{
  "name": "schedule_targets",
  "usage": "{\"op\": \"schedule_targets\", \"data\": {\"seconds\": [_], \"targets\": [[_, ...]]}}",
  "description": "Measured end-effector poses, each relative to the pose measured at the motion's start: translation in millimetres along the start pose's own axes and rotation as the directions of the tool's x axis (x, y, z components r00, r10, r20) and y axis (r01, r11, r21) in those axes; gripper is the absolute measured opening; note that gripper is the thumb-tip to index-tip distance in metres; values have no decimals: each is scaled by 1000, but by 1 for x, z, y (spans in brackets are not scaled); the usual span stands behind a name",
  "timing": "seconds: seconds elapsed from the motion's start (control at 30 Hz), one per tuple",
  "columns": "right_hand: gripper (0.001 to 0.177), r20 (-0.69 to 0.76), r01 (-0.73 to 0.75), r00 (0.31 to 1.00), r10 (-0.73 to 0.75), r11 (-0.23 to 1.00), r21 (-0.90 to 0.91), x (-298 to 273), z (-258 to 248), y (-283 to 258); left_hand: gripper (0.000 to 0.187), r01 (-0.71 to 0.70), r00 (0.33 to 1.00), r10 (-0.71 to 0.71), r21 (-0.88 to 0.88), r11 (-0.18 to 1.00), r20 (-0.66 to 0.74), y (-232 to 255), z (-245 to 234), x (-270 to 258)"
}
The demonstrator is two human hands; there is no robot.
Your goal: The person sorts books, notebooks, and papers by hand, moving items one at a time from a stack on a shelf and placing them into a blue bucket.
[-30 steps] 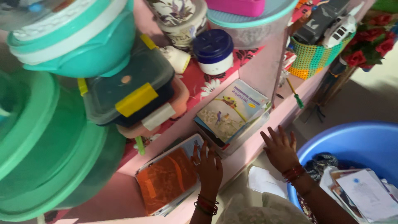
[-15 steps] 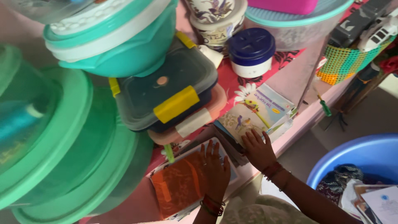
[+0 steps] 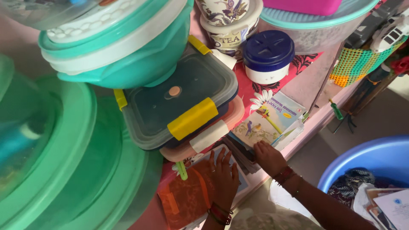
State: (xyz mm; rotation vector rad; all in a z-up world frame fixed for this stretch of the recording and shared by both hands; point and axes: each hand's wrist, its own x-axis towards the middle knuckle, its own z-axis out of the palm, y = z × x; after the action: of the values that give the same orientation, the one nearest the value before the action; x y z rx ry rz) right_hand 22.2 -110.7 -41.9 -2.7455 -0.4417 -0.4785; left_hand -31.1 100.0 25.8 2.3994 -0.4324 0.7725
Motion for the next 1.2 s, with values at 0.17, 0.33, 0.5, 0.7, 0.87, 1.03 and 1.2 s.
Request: {"op": "schedule_targets", "data": {"seconds": [0.17,0.33,0.5,0.7,0.87,1.03,1.2], "targets": [[14,25,-144,989,143,987,66,18,-41,2,37,18,999,-18,11,1000,35,-1,-2,4],[21,-237,-3,971,31,993,116,15,-81,-4,46,-9,996,-3,134,991,85,5,-6,11],[24,-48,31,999,-21,977,212,-8,-81,-20,62,-61,992,52,75,995,118,19,-11,15],[22,119,251,947,-298,920,302,-33,-70,-35,61,-165,958,179,-80,983,224,7,21,8],[69,178,92,969,-169,923,374,-25,-93,-15,49,-216,923,261,-181,960,284,-15,44,-11],[95,144,188,970,-195,980,60,-17,-95,24,60,-159,929,235,-266,951,284,-9,32,-7],[79,141,141,983,-116,972,-188,-21,-81,47,65,-119,928,232,-359,926,291,4,12,-6]]}}
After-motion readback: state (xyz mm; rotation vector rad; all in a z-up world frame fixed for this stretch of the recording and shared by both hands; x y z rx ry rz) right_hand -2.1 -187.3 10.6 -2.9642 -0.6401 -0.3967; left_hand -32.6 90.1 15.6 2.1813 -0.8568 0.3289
